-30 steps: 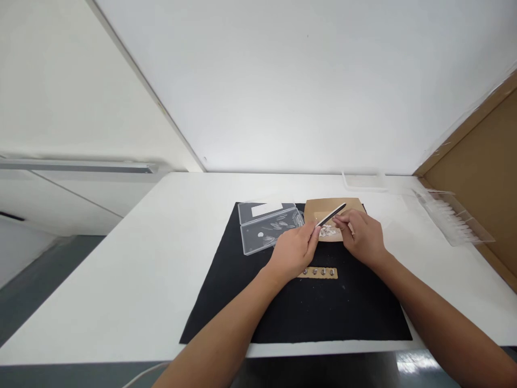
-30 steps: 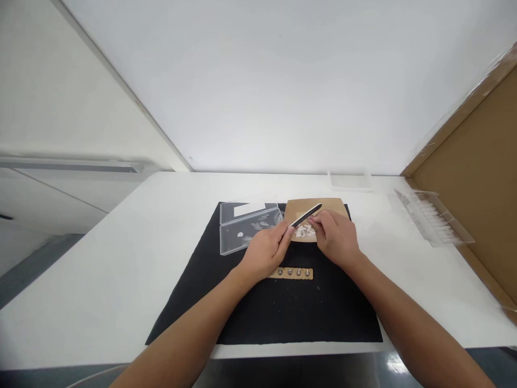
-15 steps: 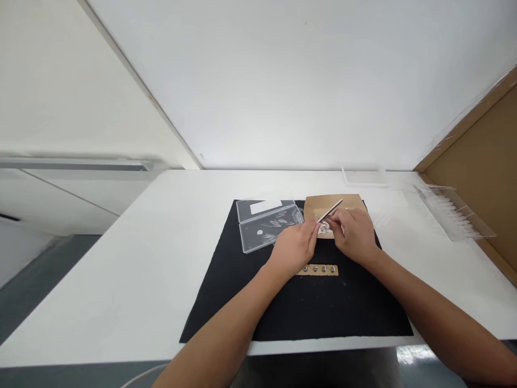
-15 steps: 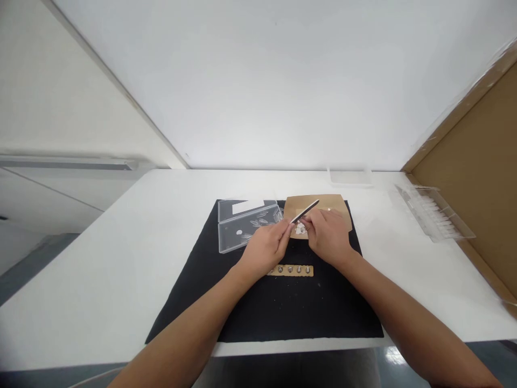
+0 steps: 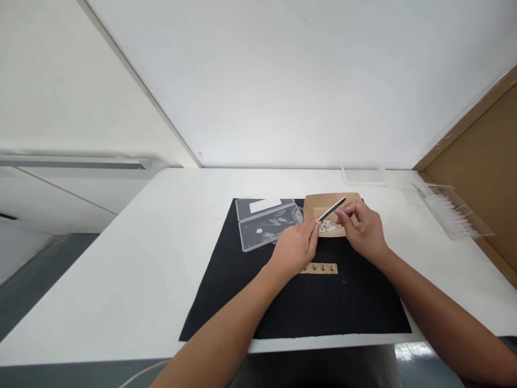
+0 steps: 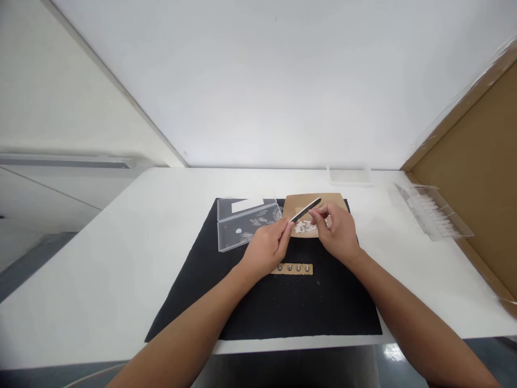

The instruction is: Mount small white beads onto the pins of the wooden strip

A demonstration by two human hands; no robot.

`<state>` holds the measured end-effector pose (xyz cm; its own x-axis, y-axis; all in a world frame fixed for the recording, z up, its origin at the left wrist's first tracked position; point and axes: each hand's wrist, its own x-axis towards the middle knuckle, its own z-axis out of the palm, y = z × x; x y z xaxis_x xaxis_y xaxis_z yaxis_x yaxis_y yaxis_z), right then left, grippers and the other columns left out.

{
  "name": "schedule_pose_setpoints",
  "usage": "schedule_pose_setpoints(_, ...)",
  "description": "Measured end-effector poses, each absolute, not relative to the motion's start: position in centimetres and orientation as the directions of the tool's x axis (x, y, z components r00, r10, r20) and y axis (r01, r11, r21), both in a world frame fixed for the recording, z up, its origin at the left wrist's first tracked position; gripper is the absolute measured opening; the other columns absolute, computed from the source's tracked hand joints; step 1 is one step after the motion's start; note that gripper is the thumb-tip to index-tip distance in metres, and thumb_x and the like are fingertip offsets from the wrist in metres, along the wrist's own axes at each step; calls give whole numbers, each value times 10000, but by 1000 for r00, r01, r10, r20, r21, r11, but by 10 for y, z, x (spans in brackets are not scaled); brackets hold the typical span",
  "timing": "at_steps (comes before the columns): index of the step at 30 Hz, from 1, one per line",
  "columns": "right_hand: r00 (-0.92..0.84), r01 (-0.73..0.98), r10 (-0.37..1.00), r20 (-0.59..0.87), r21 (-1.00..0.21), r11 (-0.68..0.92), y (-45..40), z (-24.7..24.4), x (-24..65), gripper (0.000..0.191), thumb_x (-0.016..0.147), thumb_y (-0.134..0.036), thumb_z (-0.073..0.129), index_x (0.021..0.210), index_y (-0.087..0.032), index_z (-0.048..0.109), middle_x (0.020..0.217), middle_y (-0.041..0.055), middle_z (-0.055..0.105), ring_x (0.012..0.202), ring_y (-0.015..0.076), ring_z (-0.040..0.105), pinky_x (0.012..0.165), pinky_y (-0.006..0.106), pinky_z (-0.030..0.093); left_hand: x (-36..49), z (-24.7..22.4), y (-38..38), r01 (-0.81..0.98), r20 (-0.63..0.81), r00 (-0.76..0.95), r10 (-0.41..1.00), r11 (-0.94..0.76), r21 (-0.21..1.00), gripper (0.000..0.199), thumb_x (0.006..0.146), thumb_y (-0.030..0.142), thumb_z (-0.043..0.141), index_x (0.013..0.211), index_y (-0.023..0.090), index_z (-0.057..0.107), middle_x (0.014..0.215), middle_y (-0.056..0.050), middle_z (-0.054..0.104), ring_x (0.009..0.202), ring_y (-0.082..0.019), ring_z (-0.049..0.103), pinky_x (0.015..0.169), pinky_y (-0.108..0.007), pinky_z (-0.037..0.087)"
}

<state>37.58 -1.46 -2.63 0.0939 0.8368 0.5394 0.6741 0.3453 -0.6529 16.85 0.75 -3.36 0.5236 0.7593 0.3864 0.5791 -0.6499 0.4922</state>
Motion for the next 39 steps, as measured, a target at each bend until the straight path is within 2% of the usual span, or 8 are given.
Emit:
schedule_pose_setpoints(10,111,738,818,564,-598,312,-13,-29,368,294,1048,-441,561,825,-250,570,778,5,722,731,186,684,708,350,482,173,-29,2,508,375,504,778,-619,599,319,1123,290,345,921,196,573,738,-11,624,636,-164,602,633,-291,395)
schedule_pose_setpoints(15,-37,794,819,572,-481,372,-11,-32,362,310,1069,-425,507,822,-244,552,774,22,737,689,197,653,750,387,445,173,-29,4,526,357,508,784,-610,592,319,1121,288,337,936,194,580,758,-21,647,650,-167,621,640,-289,411)
schedule_pose_setpoints(17,-11,823,804,594,-451,345,-9,-33,363,294,1064,-404,523,820,-241,546,772,17,741,679,192,651,786,395,435,173,-29,4,532,355,512,782,-614,583,322,1120,286,342,928,192,583,755,-24,648,651,-170,623,638,-290,408)
schedule_pose_setpoints(20,63,848,780,623,-445,287,-6,-33,366,285,1056,-388,544,814,-237,550,751,5,736,665,186,651,806,391,421,173,-30,5,544,356,517,778,-620,565,321,1120,286,351,929,189,591,746,-28,645,648,-177,625,634,-292,402)
schedule_pose_setpoints(24,-32,844,790,612,-407,350,-6,-33,364,277,1059,-374,531,822,-233,554,740,-1,736,664,181,656,790,378,402,173,-31,5,541,370,521,769,-633,554,323,1122,286,334,977,181,604,754,-38,654,650,-190,635,637,-297,408)
schedule_pose_setpoints(27,15,860,788,616,-409,304,-6,-32,362,297,1060,-397,535,816,-230,560,736,2,736,670,181,656,799,385,385,174,-30,5,542,367,520,771,-630,556,314,1121,291,333,1018,180,609,780,-48,669,682,-200,653,659,-302,426)
schedule_pose_setpoints(37,15,865,773,635,-396,308,-5,-29,360,310,1064,-386,531,799,-227,567,697,-13,711,623,164,614,803,387,355,174,-29,7,551,364,503,784,-615,564,340,1121,296,323,941,190,592,752,-37,661,650,-189,636,646,-303,408)
schedule_pose_setpoints(39,-54,856,783,619,-375,355,-5,-29,359,326,1071,-387,508,793,-228,565,711,-8,719,607,159,598,789,384,357,174,-29,7,557,358,499,789,-609,565,341,1119,297,327,934,191,592,742,-35,659,639,-189,634,642,-302,407)
